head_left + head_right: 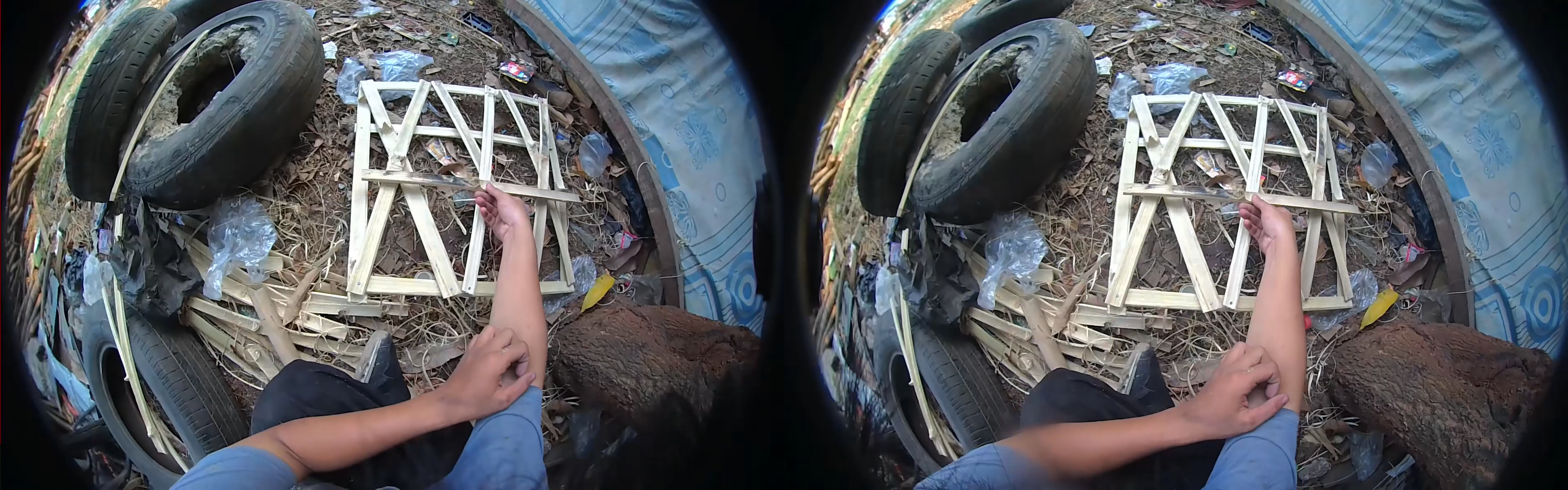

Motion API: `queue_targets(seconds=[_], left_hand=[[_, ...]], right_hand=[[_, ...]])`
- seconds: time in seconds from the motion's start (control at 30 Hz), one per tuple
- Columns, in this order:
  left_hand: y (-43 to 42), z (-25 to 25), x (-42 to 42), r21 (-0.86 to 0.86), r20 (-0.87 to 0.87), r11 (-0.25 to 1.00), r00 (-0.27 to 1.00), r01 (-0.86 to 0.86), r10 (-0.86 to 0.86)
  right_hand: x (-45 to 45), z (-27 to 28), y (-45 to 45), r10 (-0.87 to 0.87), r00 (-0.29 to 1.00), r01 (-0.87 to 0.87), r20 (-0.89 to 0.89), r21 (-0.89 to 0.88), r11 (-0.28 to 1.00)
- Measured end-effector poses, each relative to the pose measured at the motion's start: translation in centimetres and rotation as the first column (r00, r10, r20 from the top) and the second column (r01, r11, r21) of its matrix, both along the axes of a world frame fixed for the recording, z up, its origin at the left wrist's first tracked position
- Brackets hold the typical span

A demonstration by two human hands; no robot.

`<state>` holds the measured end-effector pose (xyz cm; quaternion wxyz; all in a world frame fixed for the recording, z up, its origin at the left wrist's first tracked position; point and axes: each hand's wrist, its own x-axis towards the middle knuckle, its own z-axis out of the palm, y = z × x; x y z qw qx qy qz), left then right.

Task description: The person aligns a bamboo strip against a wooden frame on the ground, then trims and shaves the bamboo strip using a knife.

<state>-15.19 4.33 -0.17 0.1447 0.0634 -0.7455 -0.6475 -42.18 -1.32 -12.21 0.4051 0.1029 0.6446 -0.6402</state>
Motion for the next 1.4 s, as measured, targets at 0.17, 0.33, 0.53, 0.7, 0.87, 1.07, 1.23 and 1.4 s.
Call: queue_targets(seconds=[0.17, 0.33, 0.53, 0.7, 0.87, 1.07, 1.23, 1.4], left_hand=[[-0.3, 0.3, 0.1, 0.036, 0.005, 0.999, 1.000, -0.011, 0.011], [-0.3, 0.4, 0.2, 0.078, 0.030, 0.997, 0.999, -0.022, 0.019], [-0.4, 0.4, 0.3, 0.107, 0.037, 0.994, 0.999, -0.007, 0.003], [-0.3, 0.7, 0.1, 0.056, 0.051, 0.998, 0.999, 0.002, -0.005], [0.1, 0.6, 0.1, 0.048, 0.092, 0.999, 0.996, 0.009, -0.013], [0.9, 0.7, 0.0, 0.035, 0.155, 0.996, 0.985, 0.076, -0.081], [1.4, 0.1, -0.1, 0.048, 0.146, 0.995, 0.985, 0.087, -0.094], [1.5, 0.2, -0.2, 0.028, 0.128, 0.994, 0.985, 0.109, -0.112]], right_hand=[[-0.2, 0.2, -0.2, 0.044, 0.995, -0.027, -0.089, 0.186, 0.982], [0.3, 1.3, -0.5, 0.159, 0.972, -0.100, -0.174, 0.307, 0.946], [0.7, 0.3, -0.8, 0.111, 0.975, -0.062, -0.191, 0.247, 0.967], [1.1, -0.6, -0.8, 0.049, 0.936, 0.038, -0.349, 0.238, 0.970], [0.1, -3.6, -1.5, -0.109, 0.938, 0.149, -0.330, 0.098, 0.984], [1.1, -0.5, 0.4, -0.201, 0.979, 0.201, 0.020, -0.177, 0.963], [0.6, -0.3, 1.1, -0.073, 0.997, 0.072, -0.004, -0.093, 0.993], [0.7, -0.5, 1.4, -0.070, 0.997, 0.067, -0.040, -0.066, 0.996]])
